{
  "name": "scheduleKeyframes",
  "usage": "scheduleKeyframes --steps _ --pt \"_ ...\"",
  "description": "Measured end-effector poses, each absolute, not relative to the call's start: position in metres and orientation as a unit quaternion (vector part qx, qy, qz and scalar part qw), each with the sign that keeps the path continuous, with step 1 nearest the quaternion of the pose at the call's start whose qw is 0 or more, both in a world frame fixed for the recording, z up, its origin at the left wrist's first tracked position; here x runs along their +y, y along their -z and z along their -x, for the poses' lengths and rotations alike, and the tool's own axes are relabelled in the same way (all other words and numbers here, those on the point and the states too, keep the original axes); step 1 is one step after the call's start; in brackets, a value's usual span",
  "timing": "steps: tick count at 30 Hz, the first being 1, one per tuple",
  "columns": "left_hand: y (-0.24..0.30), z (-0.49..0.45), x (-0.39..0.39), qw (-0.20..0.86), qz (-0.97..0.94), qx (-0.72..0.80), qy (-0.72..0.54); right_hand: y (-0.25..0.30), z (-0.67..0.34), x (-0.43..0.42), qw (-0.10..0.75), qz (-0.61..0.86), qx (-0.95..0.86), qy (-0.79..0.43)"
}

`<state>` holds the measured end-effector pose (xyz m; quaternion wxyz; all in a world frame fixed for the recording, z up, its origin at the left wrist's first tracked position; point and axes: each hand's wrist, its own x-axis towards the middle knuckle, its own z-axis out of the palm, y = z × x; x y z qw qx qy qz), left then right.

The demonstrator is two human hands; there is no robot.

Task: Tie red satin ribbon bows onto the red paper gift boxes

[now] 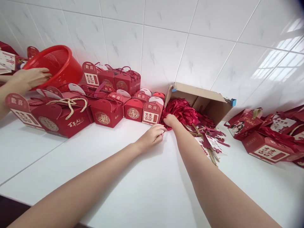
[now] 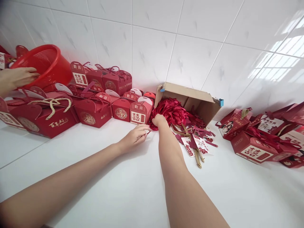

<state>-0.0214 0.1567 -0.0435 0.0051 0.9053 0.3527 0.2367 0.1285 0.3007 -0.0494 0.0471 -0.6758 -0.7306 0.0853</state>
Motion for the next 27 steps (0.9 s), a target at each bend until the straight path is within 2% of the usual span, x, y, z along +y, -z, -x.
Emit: scheduleKeyframes --steps 8,19,24,27 --pt "0.040 0.000 0.117 0.078 -0.954 0.223 -0.184 0.051 -0.127 0.308 0.036 0.676 -0.730 -0.093" --pt "0.034 -0.001 0.065 0.152 -0.902 0.367 -0.167 0.050 -0.133 0.310 0.046 0.666 -0.739 -0.092" --pt "0.034 0.010 0.028 0.186 -0.894 0.382 -0.143 0.051 -0.135 0.314 0.049 0.663 -0.740 -0.101" --pt "0.036 0.021 0.008 0.196 -0.883 0.392 -0.170 0.052 -0.136 0.316 0.051 0.661 -0.742 -0.102"
